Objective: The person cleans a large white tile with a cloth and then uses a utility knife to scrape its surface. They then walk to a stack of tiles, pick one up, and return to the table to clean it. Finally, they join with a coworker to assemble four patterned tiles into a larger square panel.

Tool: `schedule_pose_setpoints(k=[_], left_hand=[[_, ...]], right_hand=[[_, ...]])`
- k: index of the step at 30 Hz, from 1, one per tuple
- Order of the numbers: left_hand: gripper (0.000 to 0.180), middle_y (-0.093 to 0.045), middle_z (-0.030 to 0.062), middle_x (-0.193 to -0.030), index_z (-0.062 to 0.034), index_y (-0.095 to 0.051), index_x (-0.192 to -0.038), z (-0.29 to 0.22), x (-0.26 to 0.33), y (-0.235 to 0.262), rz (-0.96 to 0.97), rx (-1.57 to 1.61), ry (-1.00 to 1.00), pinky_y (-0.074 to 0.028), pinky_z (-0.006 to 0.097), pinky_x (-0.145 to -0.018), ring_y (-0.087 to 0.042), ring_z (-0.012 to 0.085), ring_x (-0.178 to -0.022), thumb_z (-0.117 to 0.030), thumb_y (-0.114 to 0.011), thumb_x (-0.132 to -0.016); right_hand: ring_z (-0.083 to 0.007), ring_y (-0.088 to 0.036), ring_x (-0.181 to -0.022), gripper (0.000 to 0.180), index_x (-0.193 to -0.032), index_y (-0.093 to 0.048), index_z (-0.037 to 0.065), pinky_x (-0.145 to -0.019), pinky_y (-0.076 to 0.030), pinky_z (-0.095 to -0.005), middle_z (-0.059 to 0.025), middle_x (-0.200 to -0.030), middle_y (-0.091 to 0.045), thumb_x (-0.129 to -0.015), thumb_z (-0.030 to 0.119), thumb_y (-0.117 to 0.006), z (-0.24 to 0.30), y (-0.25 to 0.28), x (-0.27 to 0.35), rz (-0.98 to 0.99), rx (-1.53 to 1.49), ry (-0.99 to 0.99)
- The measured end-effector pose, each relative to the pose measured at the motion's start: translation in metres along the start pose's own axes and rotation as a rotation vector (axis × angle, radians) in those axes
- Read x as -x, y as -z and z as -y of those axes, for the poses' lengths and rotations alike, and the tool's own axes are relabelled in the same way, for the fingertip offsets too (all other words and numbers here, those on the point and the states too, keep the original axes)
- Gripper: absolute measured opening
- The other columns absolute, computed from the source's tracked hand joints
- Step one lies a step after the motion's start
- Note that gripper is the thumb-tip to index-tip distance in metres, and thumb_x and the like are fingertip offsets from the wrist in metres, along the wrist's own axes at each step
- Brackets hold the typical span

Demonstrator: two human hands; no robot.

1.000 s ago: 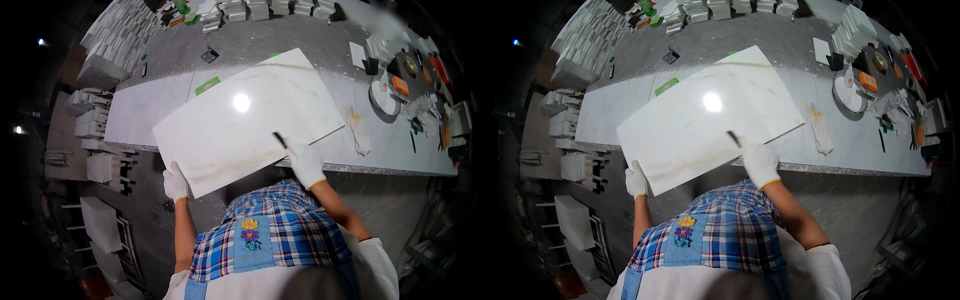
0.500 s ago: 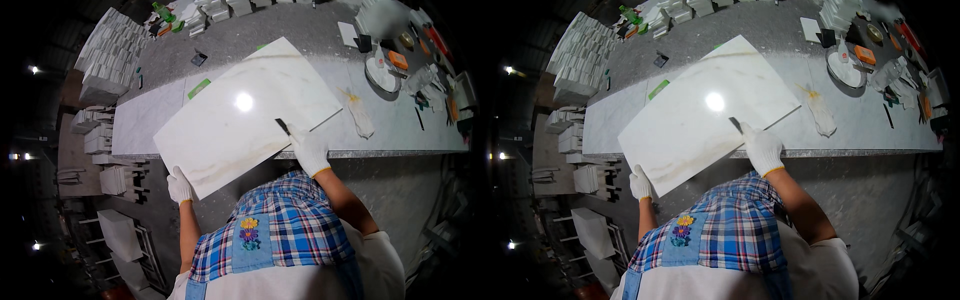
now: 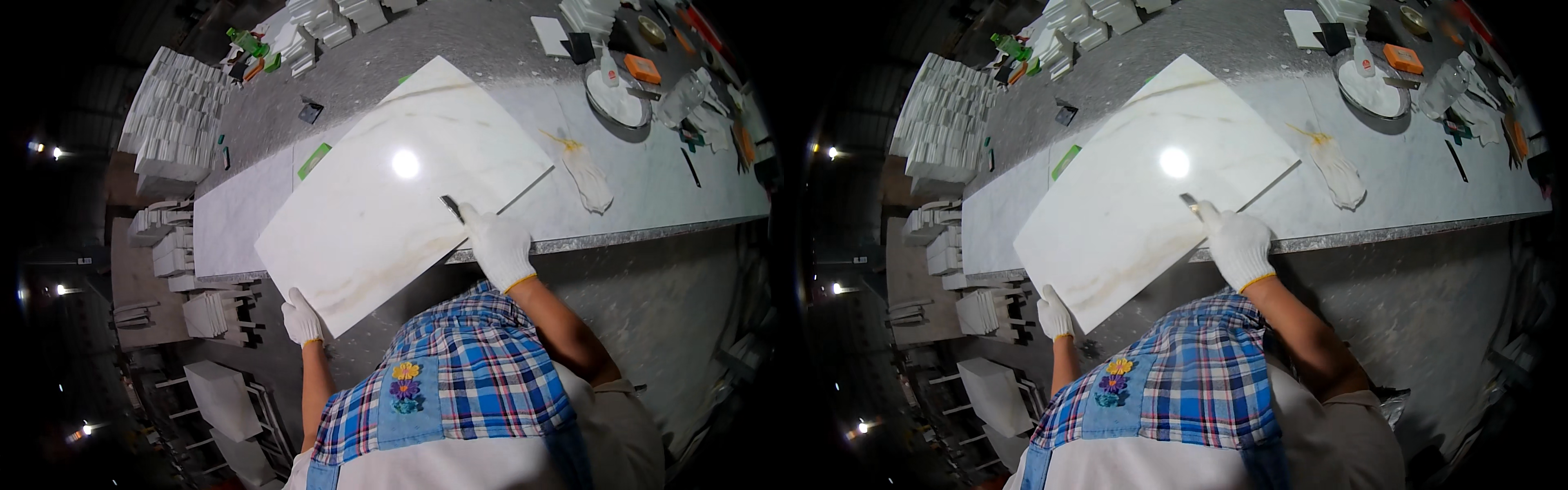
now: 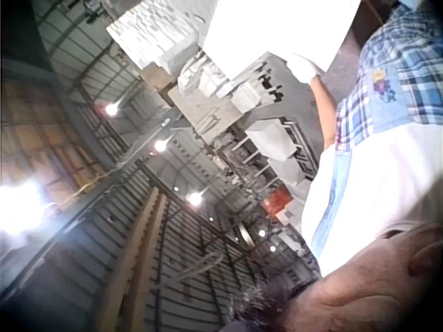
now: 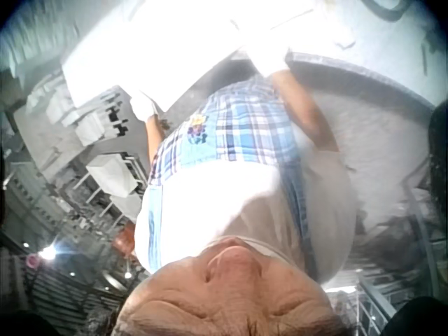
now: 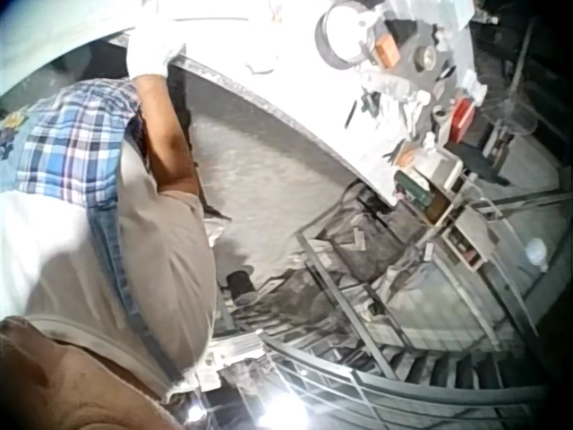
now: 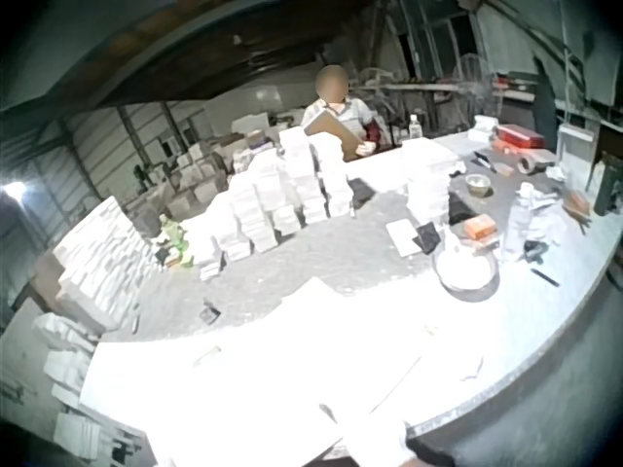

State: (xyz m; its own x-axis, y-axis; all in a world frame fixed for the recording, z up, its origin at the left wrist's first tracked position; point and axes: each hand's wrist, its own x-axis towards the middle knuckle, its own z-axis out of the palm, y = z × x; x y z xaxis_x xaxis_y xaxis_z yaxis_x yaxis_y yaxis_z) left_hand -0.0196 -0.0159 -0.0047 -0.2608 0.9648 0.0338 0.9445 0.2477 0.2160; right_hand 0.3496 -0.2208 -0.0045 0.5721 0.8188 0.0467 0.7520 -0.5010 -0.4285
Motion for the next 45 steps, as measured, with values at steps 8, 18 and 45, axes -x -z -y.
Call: schedule_pose_setpoints(k=[8, 18, 45], left_hand=[[0.075, -0.067, 0.0303, -0.103, 0.0037, -0.061, -0.104, 0.006, -0.002, -0.004, -0.010, -0.006, -0.008, -0.048, 0.053, -0.086, -0.063, 0.0481, -0.101, -0.067, -0.037, -0.097], [0.073, -0.067, 0.0307, -0.100, 0.0037, -0.060, -0.102, 0.006, -0.004, -0.008, -0.028, 0.011, -0.021, -0.047, 0.054, -0.084, -0.063, 0.0491, -0.098, -0.066, -0.038, -0.098], [0.072, -0.067, 0.0298, -0.105, 0.0042, -0.061, -0.106, -0.002, 0.000, -0.005, -0.003, 0.022, 0.023, -0.048, 0.052, -0.087, -0.063, 0.0473, -0.102, -0.064, -0.039, -0.098]], right_hand=[[-0.0362, -0.065, -0.065, 0.029, -0.123, -0.061, 0.019, -0.056, -0.048, -0.0489, -0.0120, -0.073, -0.066, -0.096, 0.023, -0.050, -0.014, 0.014, -0.010, -0.012, -0.069, 0.022], [-0.0308, -0.070, -0.065, 0.018, -0.109, -0.059, 0.014, -0.050, -0.050, -0.0462, -0.0109, -0.073, -0.069, -0.094, 0.016, -0.051, -0.006, 0.010, 0.004, 0.017, -0.019, 0.135], [-0.0303, -0.069, -0.065, 0.025, -0.116, -0.061, 0.015, -0.052, -0.051, -0.0447, -0.0104, -0.072, -0.067, -0.093, 0.016, -0.053, -0.019, 0.029, -0.014, 0.071, 0.002, 0.124]])
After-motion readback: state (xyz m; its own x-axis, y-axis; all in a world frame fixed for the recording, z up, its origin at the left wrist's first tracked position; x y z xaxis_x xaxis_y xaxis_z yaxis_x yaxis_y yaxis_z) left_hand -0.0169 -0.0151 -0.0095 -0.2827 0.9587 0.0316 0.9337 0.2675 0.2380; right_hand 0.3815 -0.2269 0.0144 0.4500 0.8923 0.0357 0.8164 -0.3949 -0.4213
